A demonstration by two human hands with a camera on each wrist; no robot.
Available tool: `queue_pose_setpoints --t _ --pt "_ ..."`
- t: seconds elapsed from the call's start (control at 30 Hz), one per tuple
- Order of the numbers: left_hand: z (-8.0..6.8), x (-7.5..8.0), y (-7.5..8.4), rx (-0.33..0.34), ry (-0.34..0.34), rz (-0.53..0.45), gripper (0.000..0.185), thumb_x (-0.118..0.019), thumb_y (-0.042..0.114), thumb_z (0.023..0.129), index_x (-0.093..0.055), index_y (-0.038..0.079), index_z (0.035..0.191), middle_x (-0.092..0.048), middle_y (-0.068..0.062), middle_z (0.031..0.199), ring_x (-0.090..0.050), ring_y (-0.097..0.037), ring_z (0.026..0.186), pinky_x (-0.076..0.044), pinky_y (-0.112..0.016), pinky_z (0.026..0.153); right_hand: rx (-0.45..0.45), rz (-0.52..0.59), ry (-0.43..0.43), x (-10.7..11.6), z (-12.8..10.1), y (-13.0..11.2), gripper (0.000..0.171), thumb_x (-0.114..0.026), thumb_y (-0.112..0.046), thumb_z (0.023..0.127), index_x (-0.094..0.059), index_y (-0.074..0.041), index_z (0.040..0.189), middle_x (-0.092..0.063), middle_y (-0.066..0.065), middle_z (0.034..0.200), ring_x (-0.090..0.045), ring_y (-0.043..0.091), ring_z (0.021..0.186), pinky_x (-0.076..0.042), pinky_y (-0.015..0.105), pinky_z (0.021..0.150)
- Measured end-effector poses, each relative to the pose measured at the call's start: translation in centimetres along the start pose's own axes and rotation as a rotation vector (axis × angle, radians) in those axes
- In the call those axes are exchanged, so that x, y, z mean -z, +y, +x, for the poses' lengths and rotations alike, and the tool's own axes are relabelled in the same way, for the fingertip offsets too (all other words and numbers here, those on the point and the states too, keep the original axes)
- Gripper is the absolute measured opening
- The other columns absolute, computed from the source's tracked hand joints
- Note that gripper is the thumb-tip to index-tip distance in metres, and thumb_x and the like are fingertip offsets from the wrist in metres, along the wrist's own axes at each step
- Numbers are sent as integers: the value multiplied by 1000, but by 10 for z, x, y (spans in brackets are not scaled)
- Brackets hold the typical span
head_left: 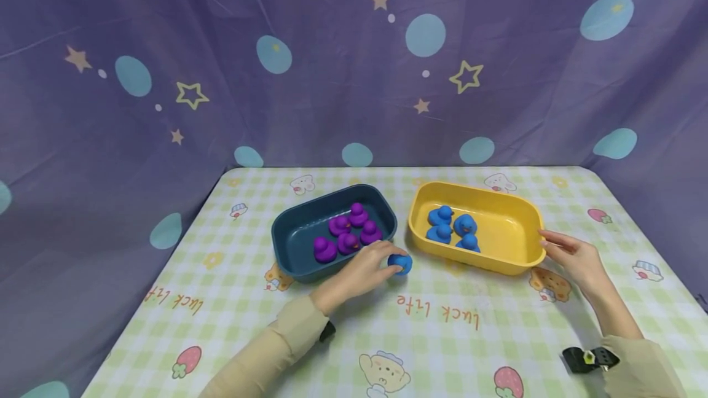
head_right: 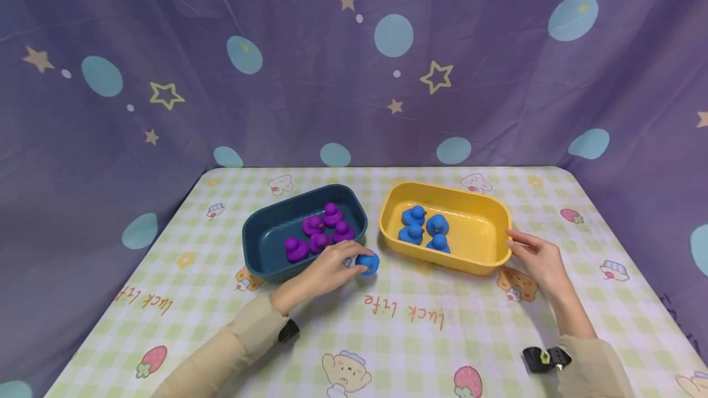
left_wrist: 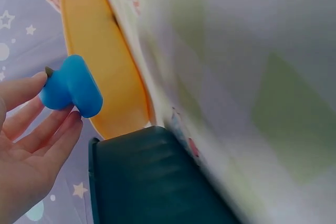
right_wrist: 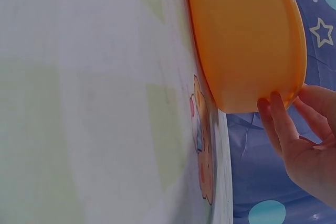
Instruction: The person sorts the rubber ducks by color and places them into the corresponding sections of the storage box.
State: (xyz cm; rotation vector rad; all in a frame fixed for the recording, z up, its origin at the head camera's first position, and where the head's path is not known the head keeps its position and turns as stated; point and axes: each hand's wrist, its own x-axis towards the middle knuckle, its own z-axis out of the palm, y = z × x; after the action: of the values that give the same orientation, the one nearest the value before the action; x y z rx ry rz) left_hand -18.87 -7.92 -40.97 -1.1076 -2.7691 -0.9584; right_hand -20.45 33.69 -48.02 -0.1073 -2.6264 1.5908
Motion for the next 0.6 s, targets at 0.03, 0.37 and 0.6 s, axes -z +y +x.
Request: queue_pose_setpoints --t 0.03,0.37,0.6 --pt "1 0 1 -6 7 -3 25 -58 15 85 -61 6 109 -60 -4 100 -54 -15 97 -43 -27 87 -3 3 3 0 0 0 56 -57 -46 82 -52 -10 125 -53 -25 99 -50 -15 83 -44 7 66" --pt "19 0 10 -10 47 -31 27 -60 18 85 -61 8 110 -60 -3 104 -53 -14 99 -43 -24 86 9 -15 -26 -1 -19 -37 54 -54 -37 87 -48 -1 126 -54 -20 102 -48 -17 81 -44 7 66" --pt "37 -2 17 -30 77 -44 27 -60 17 84 -61 7 109 -61 -3 104 -55 -13 97 -43 -22 86 -25 -23 -14 -1 -23 -49 56 -53 -35 87 -45 5 126 -48 -30 91 -48 -17 77 -44 7 64"
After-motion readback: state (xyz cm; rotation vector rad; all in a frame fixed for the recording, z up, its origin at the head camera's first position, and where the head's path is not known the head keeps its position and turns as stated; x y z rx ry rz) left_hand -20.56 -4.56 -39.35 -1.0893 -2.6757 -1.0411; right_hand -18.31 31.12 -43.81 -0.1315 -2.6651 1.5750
